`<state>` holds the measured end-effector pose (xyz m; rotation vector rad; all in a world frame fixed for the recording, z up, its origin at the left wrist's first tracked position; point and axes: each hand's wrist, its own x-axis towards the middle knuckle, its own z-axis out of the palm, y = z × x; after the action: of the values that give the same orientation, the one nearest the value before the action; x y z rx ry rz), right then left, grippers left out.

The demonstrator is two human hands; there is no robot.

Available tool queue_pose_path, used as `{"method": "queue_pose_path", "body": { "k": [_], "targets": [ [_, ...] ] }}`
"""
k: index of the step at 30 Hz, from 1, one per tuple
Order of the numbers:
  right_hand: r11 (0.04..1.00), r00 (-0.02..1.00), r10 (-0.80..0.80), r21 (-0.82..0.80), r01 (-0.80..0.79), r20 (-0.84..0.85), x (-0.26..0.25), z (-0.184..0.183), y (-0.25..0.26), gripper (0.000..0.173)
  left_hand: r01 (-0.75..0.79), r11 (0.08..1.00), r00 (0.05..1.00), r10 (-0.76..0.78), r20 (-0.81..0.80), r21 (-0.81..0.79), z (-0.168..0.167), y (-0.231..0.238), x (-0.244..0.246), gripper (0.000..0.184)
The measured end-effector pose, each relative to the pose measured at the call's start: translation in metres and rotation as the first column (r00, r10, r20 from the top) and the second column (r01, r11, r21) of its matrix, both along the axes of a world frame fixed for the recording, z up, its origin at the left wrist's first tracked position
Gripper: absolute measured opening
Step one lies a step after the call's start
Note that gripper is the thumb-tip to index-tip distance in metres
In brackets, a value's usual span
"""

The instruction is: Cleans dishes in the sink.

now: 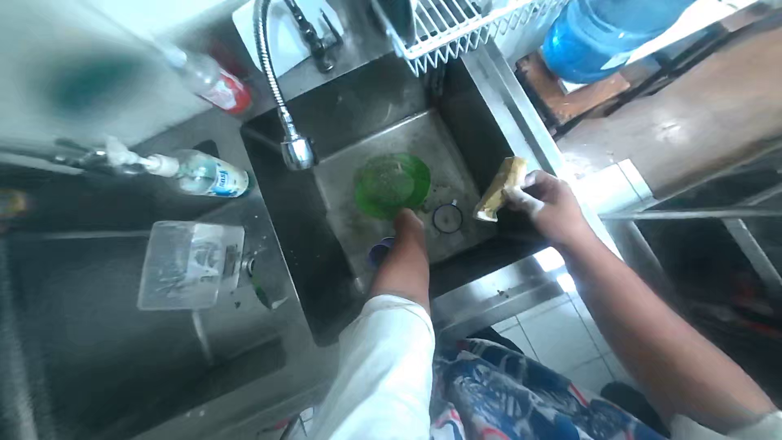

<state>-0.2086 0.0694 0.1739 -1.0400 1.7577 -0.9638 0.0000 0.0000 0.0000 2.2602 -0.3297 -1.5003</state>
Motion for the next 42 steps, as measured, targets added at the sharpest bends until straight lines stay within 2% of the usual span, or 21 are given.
{"method": "queue_pose_path", "body": {
  "k": [4,6,9,11,13,16,20,25,28,31,37,40,42],
  "targets": [
    [1.0,1.0,-0.011,-0.002,0.011,0.019,-0.002,0.005,0.006,0.01,-0.086,0.994,0.996,0.086,-0.003,-0.069,0.012,-0.015,0.008,0.031],
    [1.0,1.0,-0.011,0.018,0.01,0.011,-0.003,0.01,0.01,0.011,-0.165,0.98,0.986,0.161,-0.041,-0.109,0.026,-0.033,0.01,0.036],
    [1.0,1.0,-0.009,0.02,0.008,0.028,-0.005,0.012,0.016,0.012,-0.129,0.981,0.991,0.12,-0.067,-0.145,0.057,-0.062,0.017,0.044],
    [1.0,0.999,-0.016,0.011,0.016,0.045,-0.004,0.016,0.018,0.013,-0.044,0.983,0.999,0.046,0.008,-0.177,0.073,-0.083,0.026,0.045],
    [1.0,0.998,-0.012,-0.011,0.013,0.06,-0.004,0.015,0.021,0.013,0.12,0.979,0.986,-0.098,0.135,-0.162,0.087,-0.097,0.034,0.046],
    [0.999,0.997,0.004,-0.049,0.0,0.076,-0.005,0.011,0.026,0.011,0.368,0.923,0.886,-0.311,0.345,-0.112,0.103,-0.104,0.048,0.048],
    [0.999,0.996,0.002,-0.049,0.003,0.093,-0.005,0.005,0.032,0.013,0.535,0.841,0.765,-0.442,0.468,-0.08,0.127,-0.096,0.06,0.044],
    [1.0,0.997,0.024,-0.008,-0.024,0.074,-0.001,0.0,0.032,0.016,0.681,0.728,0.66,-0.566,0.495,-0.075,0.164,-0.075,0.072,0.04],
    [0.995,0.995,0.068,-0.076,-0.062,0.072,0.008,-0.012,0.027,0.015,0.706,0.701,0.65,-0.588,0.482,-0.098,0.186,-0.056,0.08,0.037],
    [0.99,0.989,0.129,-0.065,-0.124,0.077,0.02,-0.019,0.018,0.019,0.716,0.69,0.648,-0.598,0.472,-0.11,0.201,-0.036,0.09,0.035],
    [0.974,0.973,0.226,-0.03,-0.225,0.055,0.055,-0.043,0.003,0.021,0.673,0.704,0.71,-0.529,0.465,-0.228,0.205,0.001,0.117,0.024],
    [0.948,0.948,0.317,-0.017,-0.318,-0.019,0.086,-0.041,-0.003,0.023,0.668,0.683,0.725,-0.504,0.47,-0.297,0.203,0.019,0.132,0.021],
    [0.911,0.905,0.411,0.017,-0.412,-0.108,0.113,-0.037,-0.012,0.027,0.649,0.683,0.744,-0.476,0.469,-0.336,0.215,0.034,0.133,0.017]
  ]
}}
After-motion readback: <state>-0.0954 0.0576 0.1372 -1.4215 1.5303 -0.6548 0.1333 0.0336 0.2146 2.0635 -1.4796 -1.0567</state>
